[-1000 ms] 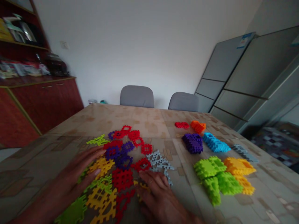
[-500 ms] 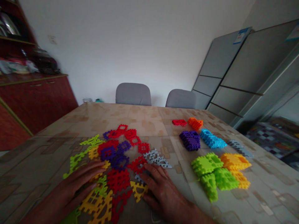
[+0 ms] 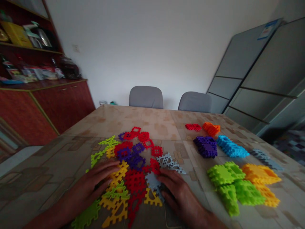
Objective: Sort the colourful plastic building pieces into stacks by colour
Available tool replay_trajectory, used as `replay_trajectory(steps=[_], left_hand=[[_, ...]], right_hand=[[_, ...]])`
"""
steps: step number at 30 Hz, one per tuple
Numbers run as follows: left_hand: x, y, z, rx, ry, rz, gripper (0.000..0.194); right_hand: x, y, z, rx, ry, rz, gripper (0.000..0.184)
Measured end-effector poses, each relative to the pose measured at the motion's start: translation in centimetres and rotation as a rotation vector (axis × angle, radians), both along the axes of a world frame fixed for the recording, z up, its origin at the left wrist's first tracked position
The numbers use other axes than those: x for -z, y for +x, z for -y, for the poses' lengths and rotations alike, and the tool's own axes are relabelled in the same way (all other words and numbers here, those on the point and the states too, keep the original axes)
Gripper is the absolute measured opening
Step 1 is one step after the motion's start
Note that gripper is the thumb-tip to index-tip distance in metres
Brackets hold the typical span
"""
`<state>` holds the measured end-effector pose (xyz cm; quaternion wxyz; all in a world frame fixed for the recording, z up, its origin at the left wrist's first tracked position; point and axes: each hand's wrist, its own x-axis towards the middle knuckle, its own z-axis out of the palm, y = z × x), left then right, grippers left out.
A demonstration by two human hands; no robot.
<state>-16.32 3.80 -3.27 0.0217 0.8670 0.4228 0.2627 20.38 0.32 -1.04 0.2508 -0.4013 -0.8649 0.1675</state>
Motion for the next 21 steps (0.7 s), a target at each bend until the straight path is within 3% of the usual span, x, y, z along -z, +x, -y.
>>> replay_trajectory(steps=[6,10,16,21], left_hand=[[-0.27,0.18,0.24,-0.028,0.039,0.033,0.029],[-0.48,0.39,0.66,-0.026,0.018,0.003,0.039],[-0.11,0.64,0.90,0.061,-0.020,-0.023,0.039],[-0.08,0.47,0.73,0.021,-0.018,-0.016,0.040]], right_hand=[[-0.74,-0.01,-0.06,0.023,-0.041,-0.027,0.039],[-0.82,0.29,0.02,0.060,-0.047,-0.011,0.041],[-0.72,0.38,0.06,-0.011,-0.027,-0.058,0.025],[-1.01,0.64,-0.13,0.043,-0.011,-0.147,0.023]])
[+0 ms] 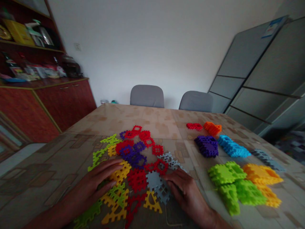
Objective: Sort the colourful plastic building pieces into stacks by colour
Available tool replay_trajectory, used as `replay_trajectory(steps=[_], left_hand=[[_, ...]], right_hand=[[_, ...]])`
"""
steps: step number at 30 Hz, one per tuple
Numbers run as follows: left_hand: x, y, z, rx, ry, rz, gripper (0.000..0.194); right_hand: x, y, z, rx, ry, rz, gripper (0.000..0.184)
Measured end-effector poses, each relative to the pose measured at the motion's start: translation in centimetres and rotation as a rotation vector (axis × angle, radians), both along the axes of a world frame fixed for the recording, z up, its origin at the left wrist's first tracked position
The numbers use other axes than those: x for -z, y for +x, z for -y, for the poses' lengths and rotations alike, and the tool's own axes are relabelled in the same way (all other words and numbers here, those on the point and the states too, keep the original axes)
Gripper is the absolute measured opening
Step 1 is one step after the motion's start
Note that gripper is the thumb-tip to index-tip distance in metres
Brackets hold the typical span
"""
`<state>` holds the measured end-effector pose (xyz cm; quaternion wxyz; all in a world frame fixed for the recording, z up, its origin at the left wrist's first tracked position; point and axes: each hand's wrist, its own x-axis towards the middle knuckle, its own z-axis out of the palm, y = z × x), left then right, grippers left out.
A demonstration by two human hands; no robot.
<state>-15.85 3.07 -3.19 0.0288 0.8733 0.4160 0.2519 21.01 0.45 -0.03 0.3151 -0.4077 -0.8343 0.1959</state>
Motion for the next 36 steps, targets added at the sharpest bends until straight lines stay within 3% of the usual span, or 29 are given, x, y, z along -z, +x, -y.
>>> replay_trajectory(steps=[5,11,16,22,29,36], left_hand=[[-0.3,0.3,0.2,-0.026,0.007,0.004,0.043],[-1.4,1.1,1.3,0.102,-0.010,-0.012,0.039],[-1.3,1.2,1.6,0.140,-0.027,-0.053,0.046],[-0.8,1.1,1.1,-0.003,-0.011,-0.024,0.049],[0.1,0.5,0.9,-0.044,-0.045,-0.017,0.044],[-0.5,1.1,0.9,0.005,0.041,0.010,0.035]], right_hand=[[0.2,0.0,0.2,0.032,-0.046,0.142,0.024],[-0.3,-0.3,0.6,0.007,-0.101,0.346,0.056],[0.1,-0.2,0.4,0.033,-0.122,0.273,0.057],[0.6,0.0,0.5,0.018,-0.072,0.249,0.046],[0.1,-0.3,0.7,-0.030,-0.149,0.372,0.082],[0.4,0.1,0.6,-0.051,-0.149,0.259,0.077]])
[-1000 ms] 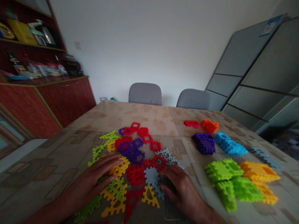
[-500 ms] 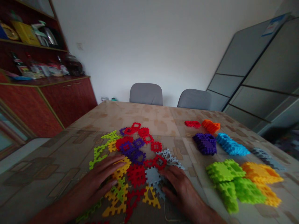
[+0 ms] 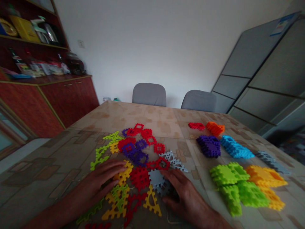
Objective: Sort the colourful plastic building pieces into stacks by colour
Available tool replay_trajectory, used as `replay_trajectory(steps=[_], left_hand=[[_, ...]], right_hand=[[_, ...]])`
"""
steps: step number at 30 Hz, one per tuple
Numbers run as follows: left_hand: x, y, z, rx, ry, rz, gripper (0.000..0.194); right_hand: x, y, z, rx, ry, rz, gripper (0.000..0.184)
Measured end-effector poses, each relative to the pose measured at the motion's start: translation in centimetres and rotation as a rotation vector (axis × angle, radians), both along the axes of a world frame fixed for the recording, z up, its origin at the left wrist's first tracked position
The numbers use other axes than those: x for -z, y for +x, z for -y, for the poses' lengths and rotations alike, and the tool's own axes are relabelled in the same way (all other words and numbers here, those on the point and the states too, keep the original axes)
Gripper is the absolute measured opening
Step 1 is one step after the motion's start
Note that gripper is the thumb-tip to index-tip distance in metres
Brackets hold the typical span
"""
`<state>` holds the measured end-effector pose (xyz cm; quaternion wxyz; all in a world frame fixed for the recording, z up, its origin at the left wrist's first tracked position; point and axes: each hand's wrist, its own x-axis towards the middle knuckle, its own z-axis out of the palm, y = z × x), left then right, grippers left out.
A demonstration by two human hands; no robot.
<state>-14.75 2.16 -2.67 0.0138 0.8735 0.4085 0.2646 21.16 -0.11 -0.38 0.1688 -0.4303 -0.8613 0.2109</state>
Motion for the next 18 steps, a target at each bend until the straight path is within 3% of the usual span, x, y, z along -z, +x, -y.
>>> replay_trajectory(steps=[18], left_hand=[[-1.1,0.4,0.0,0.055,-0.006,0.056,0.035]], right_hand=[[-1.5,0.0,0.3,-0.113,0.009,-0.014,0.063]])
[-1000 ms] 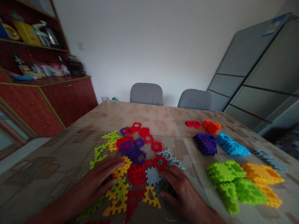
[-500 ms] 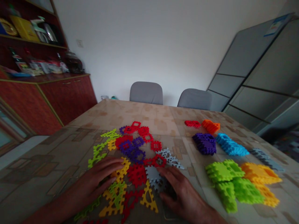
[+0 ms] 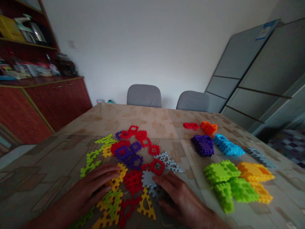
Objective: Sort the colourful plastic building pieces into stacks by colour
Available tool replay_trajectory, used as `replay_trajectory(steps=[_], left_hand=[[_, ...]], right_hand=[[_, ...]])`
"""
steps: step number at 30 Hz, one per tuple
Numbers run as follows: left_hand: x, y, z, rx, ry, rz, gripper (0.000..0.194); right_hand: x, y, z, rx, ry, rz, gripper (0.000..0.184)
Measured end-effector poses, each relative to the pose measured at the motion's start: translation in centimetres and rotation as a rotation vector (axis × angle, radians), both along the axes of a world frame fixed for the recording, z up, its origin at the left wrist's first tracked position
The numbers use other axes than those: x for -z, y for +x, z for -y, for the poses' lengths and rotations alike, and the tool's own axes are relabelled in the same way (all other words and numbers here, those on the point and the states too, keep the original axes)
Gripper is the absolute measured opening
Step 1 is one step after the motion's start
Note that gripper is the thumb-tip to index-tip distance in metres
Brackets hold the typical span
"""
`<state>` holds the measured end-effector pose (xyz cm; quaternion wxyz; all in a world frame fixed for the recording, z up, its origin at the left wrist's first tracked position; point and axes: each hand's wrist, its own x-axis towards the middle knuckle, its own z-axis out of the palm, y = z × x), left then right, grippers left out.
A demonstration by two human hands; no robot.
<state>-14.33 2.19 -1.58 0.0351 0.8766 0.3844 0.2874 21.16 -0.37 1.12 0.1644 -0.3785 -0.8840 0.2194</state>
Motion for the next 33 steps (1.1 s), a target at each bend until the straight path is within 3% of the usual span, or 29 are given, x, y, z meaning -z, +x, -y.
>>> replay_trajectory(steps=[3,9,14,20,26,33], left_hand=[[0.1,-0.1,0.0,0.000,0.011,-0.003,0.034],[0.9,-0.6,-0.3,-0.030,0.061,-0.055,0.037],[0.7,-0.4,-0.4,-0.004,0.061,-0.049,0.038],[0.5,-0.5,-0.2,-0.029,0.036,-0.081,0.039],[0.5,-0.5,-0.2,-0.045,-0.002,-0.098,0.042],[1.1,-0.8,-0.2,-0.057,-0.048,-0.087,0.040]], right_hand=[[-0.3,0.0,-0.1,0.010,-0.006,0.030,0.062],[0.0,0.0,-0.1,0.089,-0.049,0.106,0.080],[0.3,0.0,-0.1,0.083,-0.067,0.104,0.079],[-0.5,0.4,-0.2,0.128,-0.168,0.071,0.098],[-1.3,0.7,-0.3,0.186,-0.189,0.004,0.098],[-2.3,1.1,-0.1,0.190,-0.261,0.078,0.095]])
